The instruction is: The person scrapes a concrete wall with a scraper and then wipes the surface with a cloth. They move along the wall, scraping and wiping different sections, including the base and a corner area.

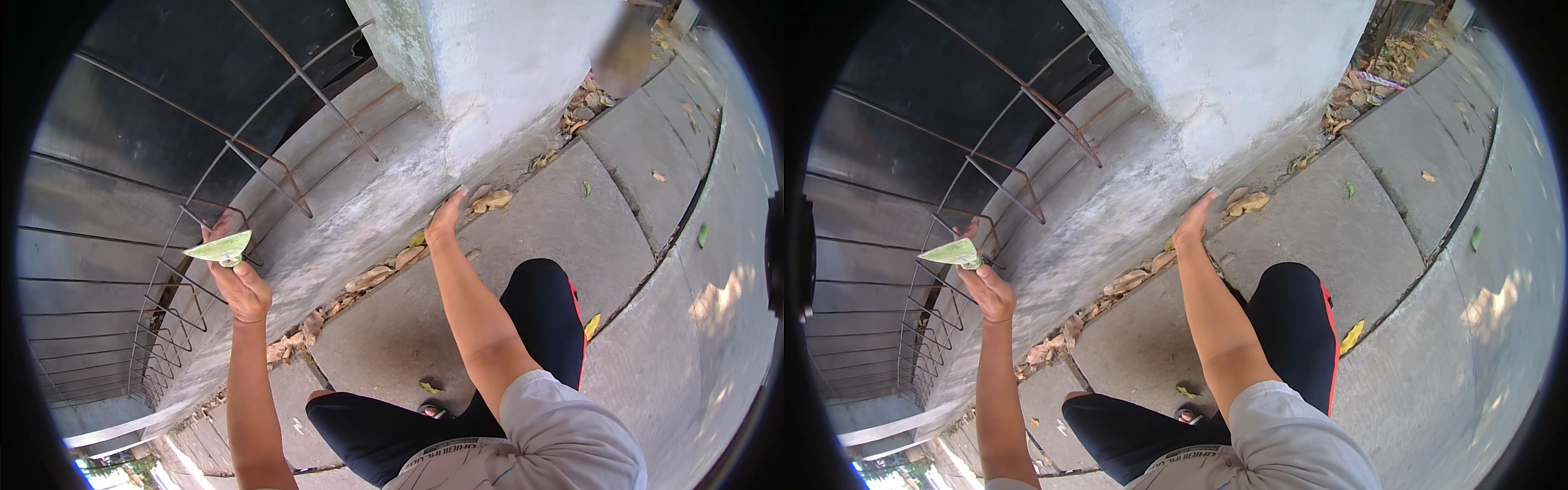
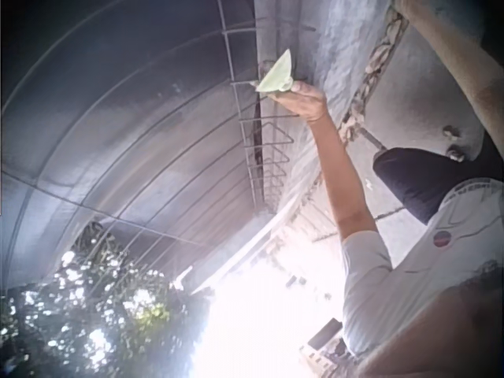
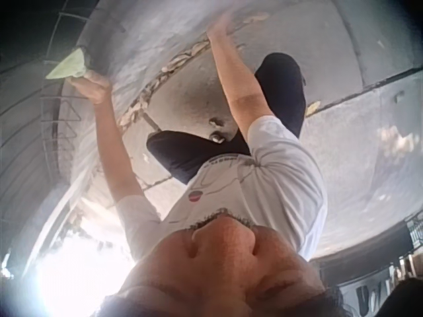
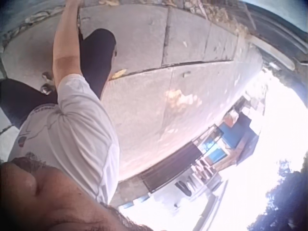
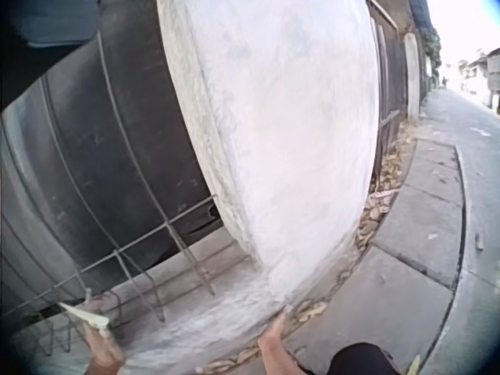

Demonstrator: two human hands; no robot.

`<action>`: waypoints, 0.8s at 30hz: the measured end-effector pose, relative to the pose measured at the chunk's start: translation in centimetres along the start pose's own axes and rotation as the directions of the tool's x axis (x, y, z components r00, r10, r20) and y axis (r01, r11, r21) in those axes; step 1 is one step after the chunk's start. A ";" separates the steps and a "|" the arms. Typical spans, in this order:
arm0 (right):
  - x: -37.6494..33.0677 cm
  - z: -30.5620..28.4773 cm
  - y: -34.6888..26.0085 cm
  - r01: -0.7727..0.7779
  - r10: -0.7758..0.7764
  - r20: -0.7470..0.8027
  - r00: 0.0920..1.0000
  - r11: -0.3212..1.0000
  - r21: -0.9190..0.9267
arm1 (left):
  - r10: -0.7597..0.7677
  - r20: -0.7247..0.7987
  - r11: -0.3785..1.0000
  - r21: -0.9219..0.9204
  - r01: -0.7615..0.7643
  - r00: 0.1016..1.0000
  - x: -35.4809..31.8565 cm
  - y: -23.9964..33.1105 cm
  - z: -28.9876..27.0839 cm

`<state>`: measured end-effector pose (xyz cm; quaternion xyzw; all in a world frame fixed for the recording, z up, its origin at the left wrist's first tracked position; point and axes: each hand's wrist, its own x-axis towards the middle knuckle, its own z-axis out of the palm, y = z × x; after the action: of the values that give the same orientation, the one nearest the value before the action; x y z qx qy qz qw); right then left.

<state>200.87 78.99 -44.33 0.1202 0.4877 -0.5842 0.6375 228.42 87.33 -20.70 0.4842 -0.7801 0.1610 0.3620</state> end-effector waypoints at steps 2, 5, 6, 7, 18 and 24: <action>-1.4 0.4 4.1 -0.152 0.154 -0.011 0.988 0.984 0.095 | -0.001 -0.002 1.000 -0.006 0.001 1.000 0.0 0.2 0.0; -5.8 0.5 14.0 -0.241 0.225 0.127 0.966 0.960 0.139 | 0.021 -0.005 0.999 -0.026 -0.021 1.000 0.6 0.3 0.3; -6.9 0.7 15.6 -0.365 0.342 0.145 0.929 0.912 0.187 | 0.037 -0.002 0.999 -0.037 -0.037 0.999 0.7 0.1 0.2; -6.5 0.6 15.7 -0.340 0.318 0.137 0.938 0.920 0.196 | 0.054 0.002 0.997 -0.049 -0.053 0.999 0.8 0.0 0.2; -2.4 1.6 3.5 -0.207 0.210 -0.096 0.973 0.978 0.041 | 0.062 0.017 0.998 -0.010 -0.061 0.998 0.8 -0.2 0.1; -2.4 0.2 8.0 -0.134 0.130 0.069 0.989 0.989 0.058 | 0.055 0.026 0.998 -0.021 -0.055 0.998 0.6 0.0 0.1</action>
<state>208.21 82.69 -45.75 0.1528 0.4392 -0.5592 0.6864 228.23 86.92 -20.33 0.4609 -0.7995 0.1563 0.3520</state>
